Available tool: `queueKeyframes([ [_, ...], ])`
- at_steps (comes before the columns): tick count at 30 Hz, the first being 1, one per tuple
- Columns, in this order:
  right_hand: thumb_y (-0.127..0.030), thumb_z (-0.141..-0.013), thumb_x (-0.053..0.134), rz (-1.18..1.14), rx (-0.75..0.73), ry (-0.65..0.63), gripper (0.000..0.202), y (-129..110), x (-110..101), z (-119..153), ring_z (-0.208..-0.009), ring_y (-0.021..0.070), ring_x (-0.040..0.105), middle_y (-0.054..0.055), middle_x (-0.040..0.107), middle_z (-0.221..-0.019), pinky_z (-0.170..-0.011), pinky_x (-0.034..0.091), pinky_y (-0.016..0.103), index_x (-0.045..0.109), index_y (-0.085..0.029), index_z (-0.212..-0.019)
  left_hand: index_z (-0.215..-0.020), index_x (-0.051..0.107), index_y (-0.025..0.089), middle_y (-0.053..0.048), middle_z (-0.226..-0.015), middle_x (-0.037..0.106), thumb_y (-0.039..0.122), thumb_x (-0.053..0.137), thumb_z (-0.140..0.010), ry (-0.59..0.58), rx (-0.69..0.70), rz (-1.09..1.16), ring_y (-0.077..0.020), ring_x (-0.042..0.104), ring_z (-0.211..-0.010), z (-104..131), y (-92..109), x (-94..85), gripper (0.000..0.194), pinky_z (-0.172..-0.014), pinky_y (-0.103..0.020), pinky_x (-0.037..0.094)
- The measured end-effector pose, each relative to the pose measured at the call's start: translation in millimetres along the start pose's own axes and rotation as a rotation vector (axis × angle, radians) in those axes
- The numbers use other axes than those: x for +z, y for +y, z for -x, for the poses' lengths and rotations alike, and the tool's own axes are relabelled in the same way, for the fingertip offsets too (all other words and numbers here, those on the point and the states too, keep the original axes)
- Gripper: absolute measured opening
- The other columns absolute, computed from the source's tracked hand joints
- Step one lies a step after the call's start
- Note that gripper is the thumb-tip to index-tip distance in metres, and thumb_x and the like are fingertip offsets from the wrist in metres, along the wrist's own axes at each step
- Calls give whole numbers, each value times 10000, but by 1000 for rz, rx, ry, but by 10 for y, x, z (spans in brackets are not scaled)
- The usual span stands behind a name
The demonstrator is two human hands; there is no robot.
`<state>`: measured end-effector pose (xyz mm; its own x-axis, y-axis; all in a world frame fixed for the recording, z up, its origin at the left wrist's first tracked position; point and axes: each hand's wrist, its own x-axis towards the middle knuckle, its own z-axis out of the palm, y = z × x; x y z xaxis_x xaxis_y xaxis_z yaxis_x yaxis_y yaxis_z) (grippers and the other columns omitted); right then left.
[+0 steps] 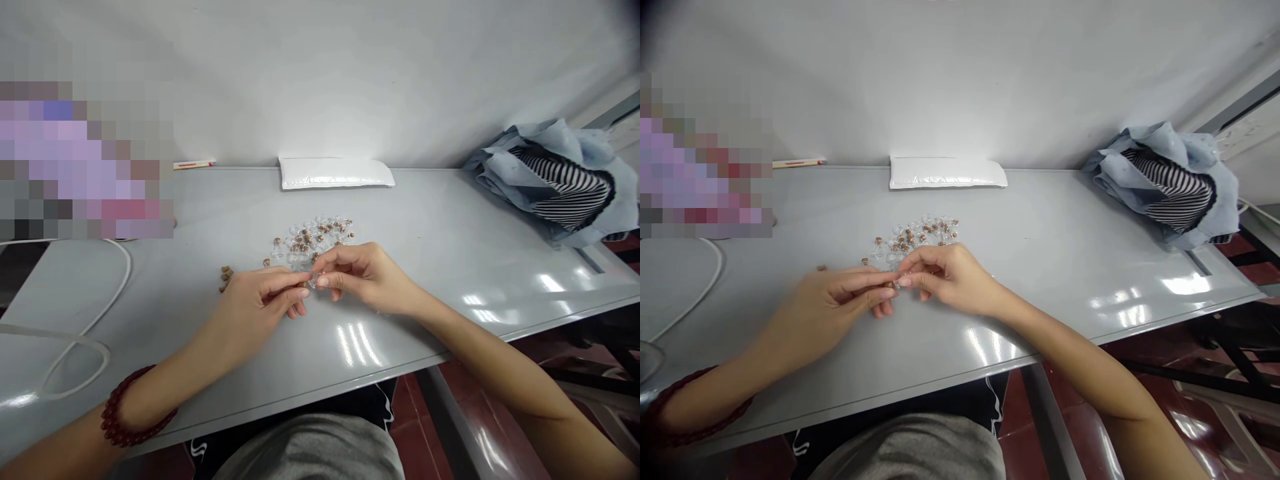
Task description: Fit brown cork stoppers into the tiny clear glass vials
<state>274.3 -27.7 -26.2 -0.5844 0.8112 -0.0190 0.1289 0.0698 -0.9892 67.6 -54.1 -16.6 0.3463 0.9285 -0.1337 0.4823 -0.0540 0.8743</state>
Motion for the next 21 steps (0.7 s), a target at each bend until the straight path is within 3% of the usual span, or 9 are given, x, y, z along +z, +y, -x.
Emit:
queueKeyframes([
  [9,-317,-884,659,64,17,53,172,6,87,-6,-593,98,593,5,665,-746,-588,482,247,680,-151,-923,-864,773,220,13,-728,718,302,600,-829,48,-33,-51,-118,604,-579,29,25,5,194,-565,-206,502],
  [14,-303,-899,641,166,-66,136,163,28,170,12,-596,89,600,15,686,-774,-595,490,233,686,-148,-916,-884,771,211,15,-673,701,274,572,-837,54,-21,-70,-121,589,-575,30,18,21,214,-553,-208,468],
  [18,-273,-919,614,329,-130,145,147,13,166,31,-658,102,603,39,704,-831,-641,498,242,696,-151,-917,-778,747,209,24,-615,673,273,549,-848,-24,-12,-89,-124,597,-576,21,-21,19,219,-557,-215,442],
  [21,-251,-916,610,311,-109,51,136,-16,117,29,-629,105,596,20,679,-732,-609,484,236,692,-142,-925,-647,683,193,31,-570,648,283,563,-841,-116,1,-91,-110,578,-547,4,-38,-4,245,-562,-212,425],
])
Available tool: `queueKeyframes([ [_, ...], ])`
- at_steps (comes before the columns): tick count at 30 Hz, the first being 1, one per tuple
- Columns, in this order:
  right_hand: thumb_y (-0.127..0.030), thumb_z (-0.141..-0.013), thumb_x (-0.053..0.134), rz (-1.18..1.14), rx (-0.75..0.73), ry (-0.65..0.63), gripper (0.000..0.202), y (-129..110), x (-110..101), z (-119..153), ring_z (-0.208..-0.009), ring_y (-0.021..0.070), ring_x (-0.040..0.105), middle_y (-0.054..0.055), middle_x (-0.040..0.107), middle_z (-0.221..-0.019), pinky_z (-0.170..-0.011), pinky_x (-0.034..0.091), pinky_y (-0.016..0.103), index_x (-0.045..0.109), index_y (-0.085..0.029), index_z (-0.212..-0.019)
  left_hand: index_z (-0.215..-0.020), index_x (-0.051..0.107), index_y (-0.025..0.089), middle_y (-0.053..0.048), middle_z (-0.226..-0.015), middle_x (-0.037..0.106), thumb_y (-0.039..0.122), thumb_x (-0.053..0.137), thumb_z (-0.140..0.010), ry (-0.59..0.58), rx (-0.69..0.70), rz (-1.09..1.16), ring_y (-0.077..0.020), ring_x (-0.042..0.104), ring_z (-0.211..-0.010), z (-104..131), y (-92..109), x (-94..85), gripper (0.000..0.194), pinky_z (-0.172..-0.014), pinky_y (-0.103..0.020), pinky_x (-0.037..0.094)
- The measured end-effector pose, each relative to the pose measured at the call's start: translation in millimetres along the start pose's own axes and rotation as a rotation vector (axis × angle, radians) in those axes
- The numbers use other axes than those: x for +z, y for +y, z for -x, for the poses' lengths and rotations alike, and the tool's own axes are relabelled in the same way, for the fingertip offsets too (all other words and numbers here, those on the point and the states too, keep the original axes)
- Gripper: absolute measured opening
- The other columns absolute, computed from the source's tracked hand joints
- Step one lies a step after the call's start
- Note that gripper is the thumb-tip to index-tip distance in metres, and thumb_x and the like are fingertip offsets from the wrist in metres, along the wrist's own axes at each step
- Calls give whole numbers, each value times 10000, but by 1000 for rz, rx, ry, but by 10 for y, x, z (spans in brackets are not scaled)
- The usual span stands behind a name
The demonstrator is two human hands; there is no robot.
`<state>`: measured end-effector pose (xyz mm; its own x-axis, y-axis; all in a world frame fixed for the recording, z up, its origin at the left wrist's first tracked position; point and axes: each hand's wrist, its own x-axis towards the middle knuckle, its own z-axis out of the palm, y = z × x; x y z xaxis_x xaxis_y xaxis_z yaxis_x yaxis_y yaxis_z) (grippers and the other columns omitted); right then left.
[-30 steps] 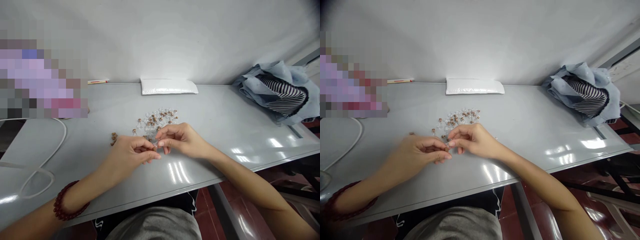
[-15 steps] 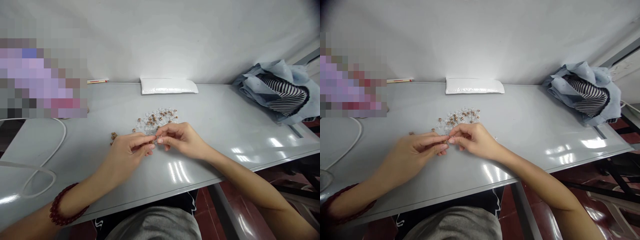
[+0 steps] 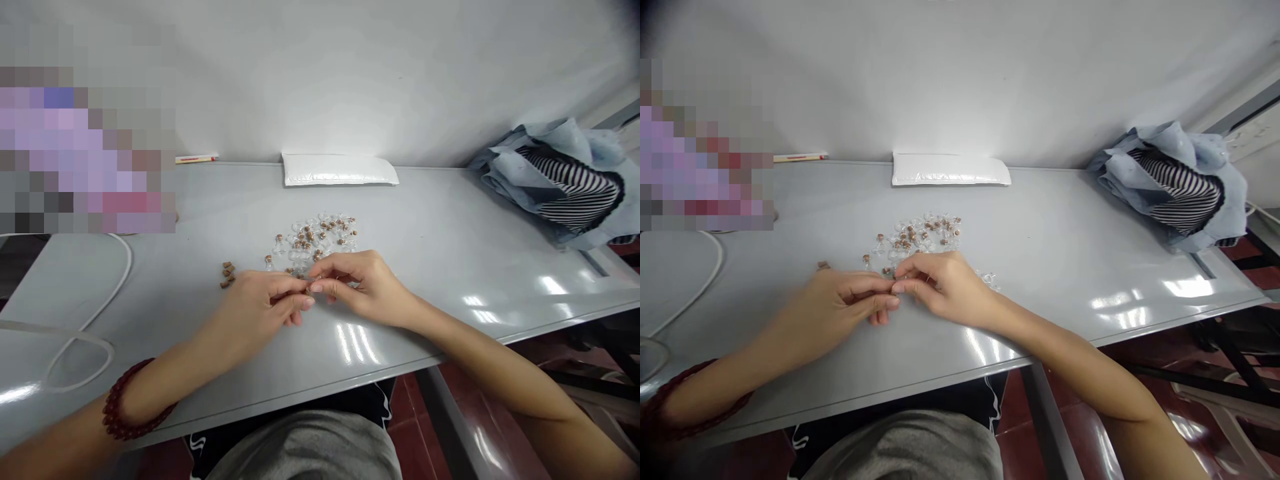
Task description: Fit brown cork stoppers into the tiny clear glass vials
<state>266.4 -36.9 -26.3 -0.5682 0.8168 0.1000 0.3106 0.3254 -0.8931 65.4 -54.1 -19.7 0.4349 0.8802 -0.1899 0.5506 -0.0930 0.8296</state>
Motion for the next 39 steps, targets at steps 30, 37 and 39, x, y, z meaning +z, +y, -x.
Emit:
queueKeyframes([
  [30,-249,-865,660,-719,238,-132,109,55,64,6,-437,74,557,-55,604,-529,-478,479,211,639,-149,-828,-693,695,217,12,-563,629,401,468,-979,87,400,-176,-111,545,-526,24,-76,85,409,-597,-220,459],
  [37,-310,-884,667,-580,181,-83,161,30,29,25,-482,87,586,-30,627,-595,-495,471,228,642,-156,-846,-701,692,224,3,-590,615,437,437,-1002,197,471,-361,-121,514,-534,-4,-130,50,449,-578,-239,409],
  [39,-312,-896,652,-310,70,-11,160,55,-24,7,-582,104,615,9,677,-702,-570,492,252,662,-154,-874,-647,674,214,25,-571,611,467,529,-948,178,374,-355,-107,506,-516,-36,-110,-98,419,-555,-225,386],
])
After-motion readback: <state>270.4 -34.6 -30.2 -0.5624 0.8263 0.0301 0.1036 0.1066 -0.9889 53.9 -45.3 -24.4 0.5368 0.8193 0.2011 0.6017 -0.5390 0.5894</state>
